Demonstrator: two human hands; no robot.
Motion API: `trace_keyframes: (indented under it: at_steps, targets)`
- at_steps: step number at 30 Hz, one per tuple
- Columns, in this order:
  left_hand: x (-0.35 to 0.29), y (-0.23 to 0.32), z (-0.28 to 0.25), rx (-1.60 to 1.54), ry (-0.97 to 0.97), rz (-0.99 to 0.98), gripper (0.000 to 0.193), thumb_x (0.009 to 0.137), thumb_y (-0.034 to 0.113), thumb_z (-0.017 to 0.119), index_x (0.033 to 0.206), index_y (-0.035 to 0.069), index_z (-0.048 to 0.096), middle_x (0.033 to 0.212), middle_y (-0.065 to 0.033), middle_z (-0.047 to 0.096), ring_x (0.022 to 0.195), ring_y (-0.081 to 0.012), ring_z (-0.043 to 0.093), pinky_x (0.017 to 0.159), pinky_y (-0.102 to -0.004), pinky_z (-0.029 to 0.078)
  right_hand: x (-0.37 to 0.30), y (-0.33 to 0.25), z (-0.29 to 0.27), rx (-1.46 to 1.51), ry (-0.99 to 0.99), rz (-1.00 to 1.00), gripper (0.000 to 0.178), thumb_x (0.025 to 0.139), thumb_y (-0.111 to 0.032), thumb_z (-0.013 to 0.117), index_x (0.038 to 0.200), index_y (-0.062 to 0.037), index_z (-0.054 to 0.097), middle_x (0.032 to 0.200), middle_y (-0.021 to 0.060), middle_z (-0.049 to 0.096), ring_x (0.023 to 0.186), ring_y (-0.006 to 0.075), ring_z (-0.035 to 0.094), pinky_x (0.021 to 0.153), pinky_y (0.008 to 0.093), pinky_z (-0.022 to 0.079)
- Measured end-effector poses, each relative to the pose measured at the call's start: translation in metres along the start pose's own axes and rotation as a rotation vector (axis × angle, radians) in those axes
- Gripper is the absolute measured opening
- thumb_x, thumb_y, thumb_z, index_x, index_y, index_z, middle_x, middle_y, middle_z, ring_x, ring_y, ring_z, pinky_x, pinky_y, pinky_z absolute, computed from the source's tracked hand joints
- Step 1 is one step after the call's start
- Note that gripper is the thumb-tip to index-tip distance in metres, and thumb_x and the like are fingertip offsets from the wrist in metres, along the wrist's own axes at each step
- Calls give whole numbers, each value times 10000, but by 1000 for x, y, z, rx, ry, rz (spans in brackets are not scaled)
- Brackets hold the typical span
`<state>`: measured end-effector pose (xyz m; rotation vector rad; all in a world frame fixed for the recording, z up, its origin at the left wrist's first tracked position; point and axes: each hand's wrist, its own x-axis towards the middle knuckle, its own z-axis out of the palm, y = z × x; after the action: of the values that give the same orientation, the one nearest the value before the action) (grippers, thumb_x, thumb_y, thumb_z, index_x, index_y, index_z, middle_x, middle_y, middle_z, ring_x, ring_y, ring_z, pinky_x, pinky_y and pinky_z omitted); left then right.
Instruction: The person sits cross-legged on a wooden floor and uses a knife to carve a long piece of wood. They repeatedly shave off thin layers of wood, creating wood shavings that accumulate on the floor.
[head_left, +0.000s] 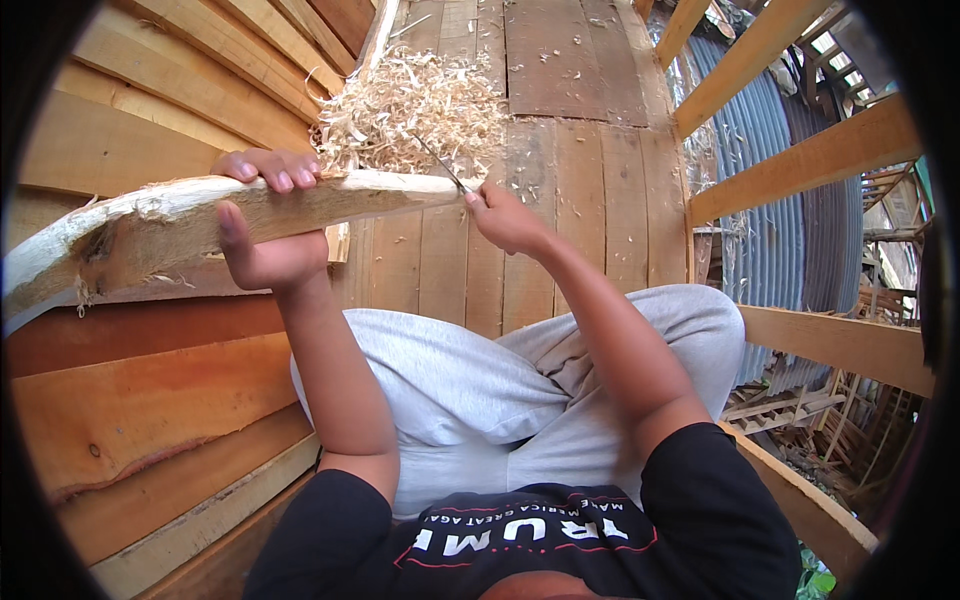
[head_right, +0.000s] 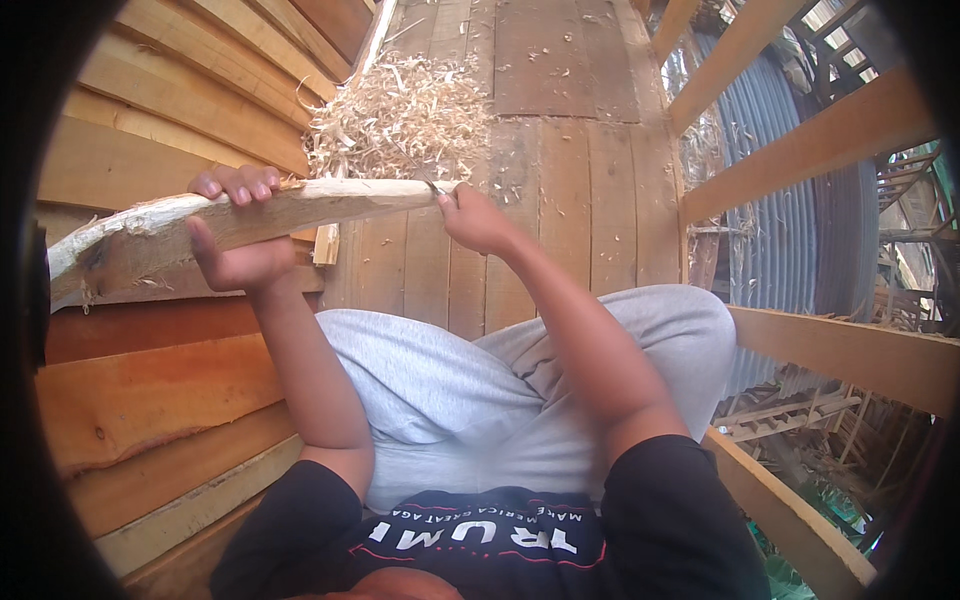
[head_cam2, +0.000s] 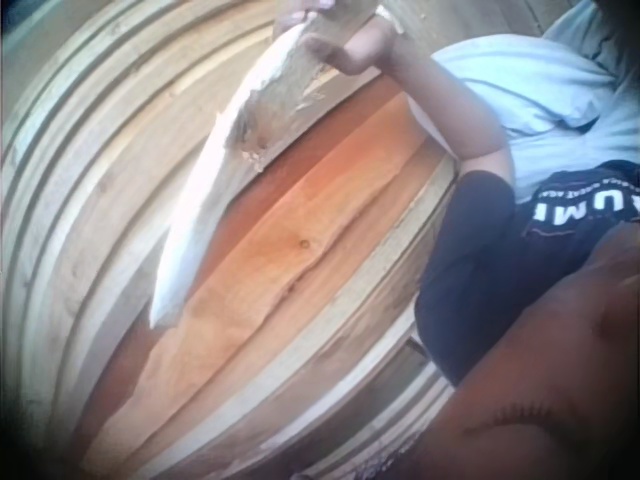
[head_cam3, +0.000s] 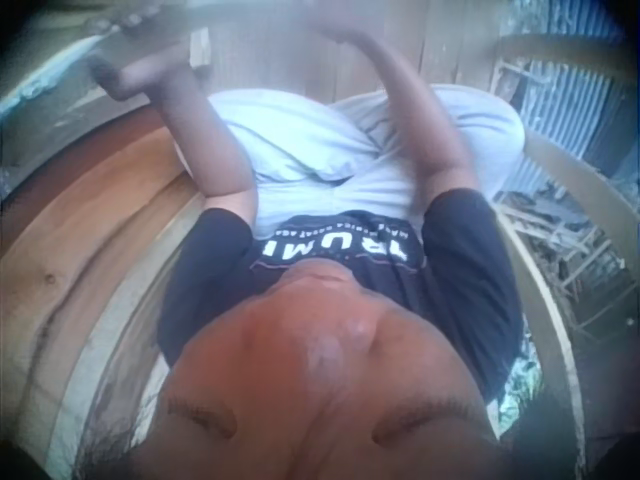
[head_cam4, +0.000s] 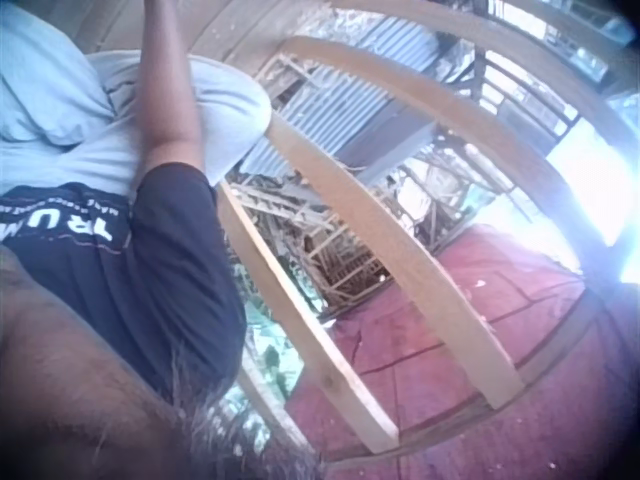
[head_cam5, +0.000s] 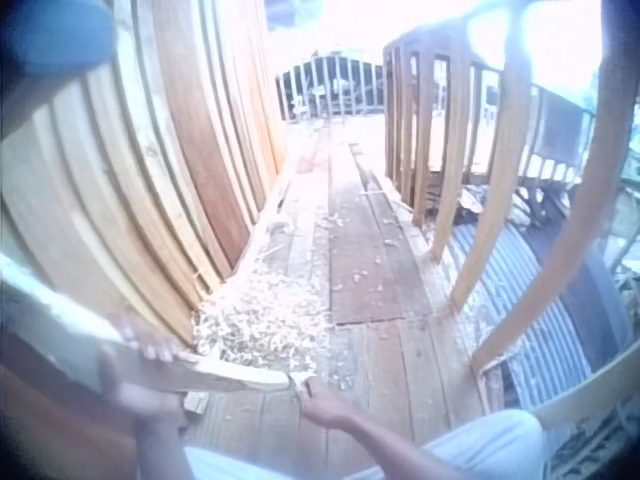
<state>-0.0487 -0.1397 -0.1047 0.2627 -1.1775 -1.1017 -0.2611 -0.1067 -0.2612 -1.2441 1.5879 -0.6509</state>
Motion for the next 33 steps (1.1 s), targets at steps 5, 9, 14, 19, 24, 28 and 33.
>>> trace_keyframes:
  at_steps: [5,9,14,19,24,28,33]
  targets:
    - [4,1,-2,1,-56,-11,377,882,465,563,982,112,476,780,-51,500,758,-203,500,772,-390,401,8,4,-15,18,17,49,427,979,-311,440,1026,68,629,929,261,664,883,365,652,790,438,471]
    - [2,0,2,-16,-52,-6,388,869,451,581,984,101,459,775,-69,511,728,-209,501,759,-393,402,17,21,-7,105,125,249,430,998,-342,391,935,31,596,799,175,598,723,269,570,658,400,425]
    - [-2,1,2,12,-120,-2,393,878,473,579,993,112,477,791,-53,503,759,-202,504,770,-386,398,-9,-20,-5,182,-136,208,505,1002,-337,350,960,75,640,897,273,662,883,373,653,796,461,473]
    - [-1,-3,11,8,-131,5,397,875,467,589,1007,110,480,795,-55,505,763,-205,509,767,-387,399,-2,-2,-12,7,2,224,518,1012,-334,324,878,66,624,871,275,656,851,403,650,764,469,484]
    - [-6,-6,17,-33,-76,11,407,864,438,607,1028,89,477,793,-80,530,729,-216,520,753,-390,414,-15,-19,-2,-21,-17,119,530,1017,-327,311,953,89,633,888,283,651,850,416,642,775,469,483]
    - [0,-6,19,40,-135,55,402,860,437,614,1031,98,484,799,-64,516,740,-208,515,751,-386,402,-6,-21,-7,99,-28,138,525,1018,-324,311,954,93,624,837,279,640,815,394,645,760,469,479]
    - [-3,-6,21,20,-165,6,376,860,439,620,1022,123,496,805,-32,494,764,-184,504,762,-380,380,-11,-23,-10,183,-54,224,523,1012,-317,318,922,103,617,829,284,639,795,400,643,765,475,481]
